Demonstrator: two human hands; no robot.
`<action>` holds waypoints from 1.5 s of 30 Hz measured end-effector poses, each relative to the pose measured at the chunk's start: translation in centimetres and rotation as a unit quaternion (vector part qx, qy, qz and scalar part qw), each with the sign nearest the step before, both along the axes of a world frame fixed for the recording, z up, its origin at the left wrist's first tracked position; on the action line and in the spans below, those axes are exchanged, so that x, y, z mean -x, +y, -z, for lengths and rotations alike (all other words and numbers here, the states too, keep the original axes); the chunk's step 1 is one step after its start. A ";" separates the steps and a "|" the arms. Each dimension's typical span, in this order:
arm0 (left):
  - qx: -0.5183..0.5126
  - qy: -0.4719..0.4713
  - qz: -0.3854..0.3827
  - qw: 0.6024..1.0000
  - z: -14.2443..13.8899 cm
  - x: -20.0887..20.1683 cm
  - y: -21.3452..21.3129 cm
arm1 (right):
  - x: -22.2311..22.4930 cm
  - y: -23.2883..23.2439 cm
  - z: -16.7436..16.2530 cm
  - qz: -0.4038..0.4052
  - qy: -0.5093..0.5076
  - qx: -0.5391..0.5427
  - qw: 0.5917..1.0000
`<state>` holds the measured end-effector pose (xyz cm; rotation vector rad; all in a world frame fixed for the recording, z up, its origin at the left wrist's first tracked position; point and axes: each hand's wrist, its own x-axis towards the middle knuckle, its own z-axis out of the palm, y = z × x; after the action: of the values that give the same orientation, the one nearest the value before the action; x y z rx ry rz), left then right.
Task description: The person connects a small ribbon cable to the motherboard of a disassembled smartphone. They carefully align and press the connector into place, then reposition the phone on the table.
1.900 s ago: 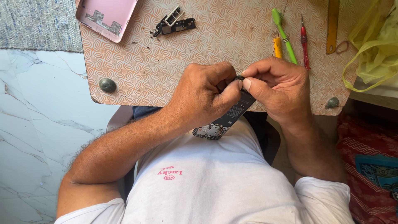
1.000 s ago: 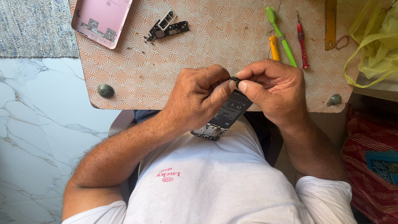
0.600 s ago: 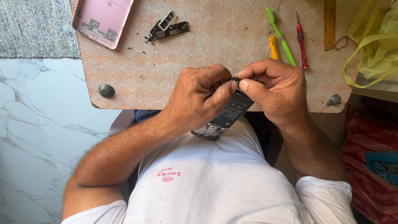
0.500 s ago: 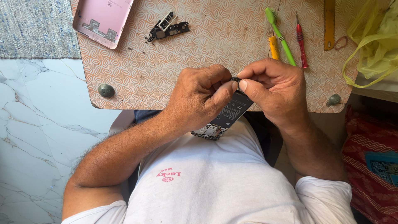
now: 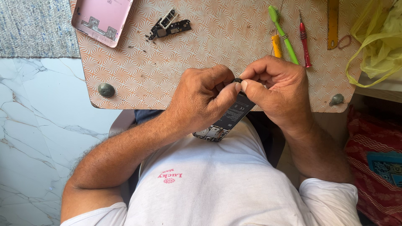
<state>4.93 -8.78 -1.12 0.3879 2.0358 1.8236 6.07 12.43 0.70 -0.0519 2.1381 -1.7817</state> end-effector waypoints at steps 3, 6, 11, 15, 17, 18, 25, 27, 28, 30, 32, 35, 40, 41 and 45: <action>-0.015 0.015 -0.006 1.000 0.0 0.3 -1.0 | 0.1 -0.9 0.0 0.011 -0.010 0.002 1.000; -0.015 -0.012 -0.002 1.000 0.5 -0.4 -1.9 | -0.6 -1.6 0.4 0.026 -0.021 0.012 0.999; -0.004 0.008 -0.032 0.999 -0.2 0.1 -2.3 | -0.4 -2.4 1.3 0.043 -0.025 0.037 0.998; -0.027 -0.015 -0.033 0.999 -5.2 3.5 2.7 | 3.6 2.7 -4.2 0.053 -0.019 0.069 0.996; -0.032 -0.021 -0.038 0.999 -6.6 4.1 2.9 | 4.2 2.6 -5.0 0.057 -0.017 0.077 0.995; -0.035 -0.024 -0.041 0.998 -7.0 4.2 3.1 | 4.4 2.6 -5.2 0.059 -0.017 0.081 0.995; -0.038 -0.017 -0.048 0.998 -5.3 4.5 3.0 | 4.8 2.4 -4.2 0.072 -0.045 0.102 0.991; -0.029 -0.027 -0.047 0.998 -5.1 4.9 3.0 | 5.1 2.5 -4.0 0.075 -0.048 0.103 0.991; -0.029 -0.029 -0.045 0.998 -5.0 5.2 3.1 | 5.2 2.6 -4.0 0.072 -0.049 0.106 0.991; -0.031 -0.032 -0.039 0.998 -4.9 5.6 3.4 | 5.4 3.0 -4.1 0.068 -0.051 0.110 0.990; -0.039 -0.022 -0.040 0.998 -5.1 5.7 3.8 | 5.4 3.5 -4.3 0.067 -0.050 0.109 0.991; -0.047 -0.014 -0.034 0.998 -5.4 5.6 4.0 | 5.3 4.0 -4.6 0.062 -0.048 0.107 0.991; -0.043 0.017 -0.040 0.998 -6.1 5.7 4.0 | 5.3 3.7 -5.2 0.067 -0.049 0.092 0.992; -0.048 0.019 -0.042 0.998 -6.1 5.7 4.0 | 5.3 3.6 -5.3 0.068 -0.048 0.094 0.992; -0.056 0.018 -0.046 0.997 -6.3 5.7 4.2 | 5.0 3.8 -5.7 0.076 -0.056 0.110 0.989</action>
<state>-0.77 -4.60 5.17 0.3656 2.0112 2.0071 1.03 16.27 6.40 0.1552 1.9047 -2.0505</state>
